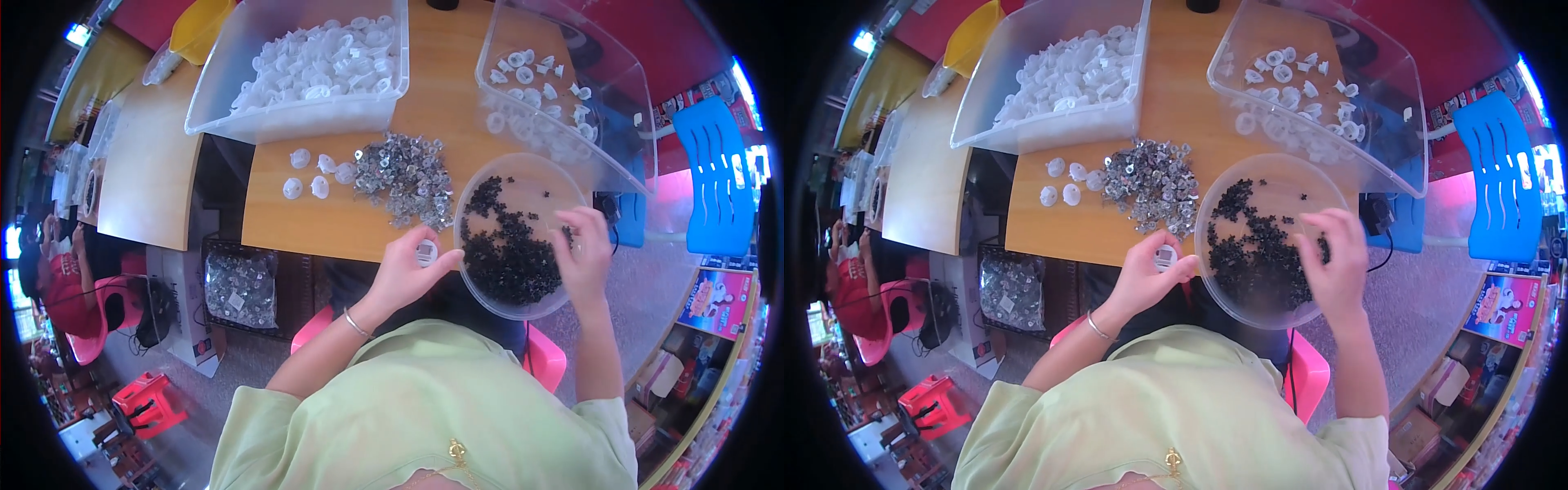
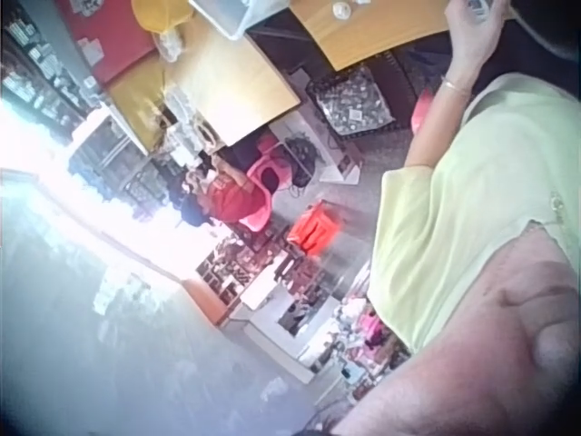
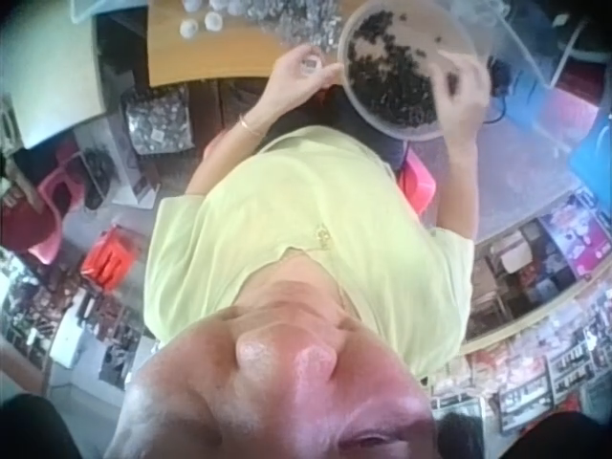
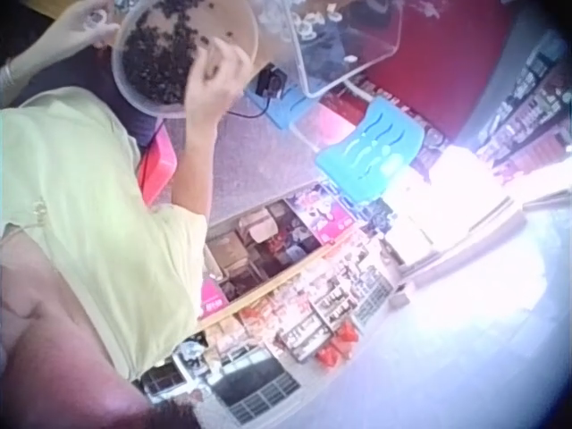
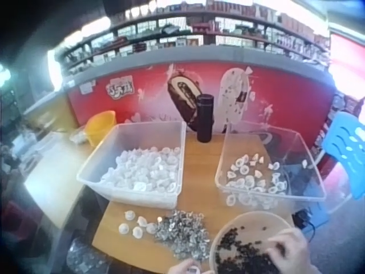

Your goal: The person assembles small parts by taking white plastic housings and metal components from containers and piles on the table, inserting the metal components into the plastic housings by hand, and placing the assembled pieces into a clear tray.

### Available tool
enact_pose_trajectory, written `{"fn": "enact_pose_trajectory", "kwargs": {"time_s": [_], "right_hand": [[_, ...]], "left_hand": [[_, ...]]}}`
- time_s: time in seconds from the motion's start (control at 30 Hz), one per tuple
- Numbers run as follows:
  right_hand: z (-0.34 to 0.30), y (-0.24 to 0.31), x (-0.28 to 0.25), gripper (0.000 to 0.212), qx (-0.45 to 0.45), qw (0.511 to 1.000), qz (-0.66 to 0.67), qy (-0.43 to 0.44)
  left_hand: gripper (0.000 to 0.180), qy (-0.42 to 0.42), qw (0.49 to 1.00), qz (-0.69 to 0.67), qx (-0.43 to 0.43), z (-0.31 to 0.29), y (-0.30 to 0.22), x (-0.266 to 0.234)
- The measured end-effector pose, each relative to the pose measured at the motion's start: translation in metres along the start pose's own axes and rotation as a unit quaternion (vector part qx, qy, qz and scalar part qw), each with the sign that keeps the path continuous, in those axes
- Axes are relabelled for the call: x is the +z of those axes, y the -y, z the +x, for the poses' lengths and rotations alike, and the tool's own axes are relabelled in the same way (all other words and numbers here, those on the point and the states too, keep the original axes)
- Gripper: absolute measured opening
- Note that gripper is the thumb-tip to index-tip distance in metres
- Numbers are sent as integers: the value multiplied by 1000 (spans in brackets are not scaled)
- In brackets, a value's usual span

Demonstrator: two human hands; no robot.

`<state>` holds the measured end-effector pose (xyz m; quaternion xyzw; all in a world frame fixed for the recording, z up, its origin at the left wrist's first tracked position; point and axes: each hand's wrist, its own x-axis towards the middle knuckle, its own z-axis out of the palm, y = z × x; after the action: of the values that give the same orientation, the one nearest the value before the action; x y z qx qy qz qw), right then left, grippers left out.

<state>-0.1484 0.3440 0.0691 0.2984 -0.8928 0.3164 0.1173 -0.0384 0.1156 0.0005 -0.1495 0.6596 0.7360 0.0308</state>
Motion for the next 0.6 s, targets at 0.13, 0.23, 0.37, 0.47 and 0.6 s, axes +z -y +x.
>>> {"fn": "enact_pose_trajectory", "kwargs": {"time_s": [0.13, 0.23, 0.37, 0.47, 0.6], "right_hand": [[-20, -34, -19, 28, 90, 994, 5, -56], [-30, -45, -17, 31, 164, 985, 19, -50], [-40, -63, -11, 34, 162, 986, -7, -35], [-39, -67, -11, 38, 217, 976, 29, -7], [-36, -60, -23, 33, 288, 948, 134, 17]], "left_hand": [[30, 2, 982, 184, 44, 13, -2, 9], [26, 30, 982, 187, 21, 15, -5, 11], [20, 51, 991, 119, -20, 14, -10, 21], [15, 60, 996, 66, -19, 12, -4, 22], [12, 79, 996, 3, -31, -9, -18, 5]]}}
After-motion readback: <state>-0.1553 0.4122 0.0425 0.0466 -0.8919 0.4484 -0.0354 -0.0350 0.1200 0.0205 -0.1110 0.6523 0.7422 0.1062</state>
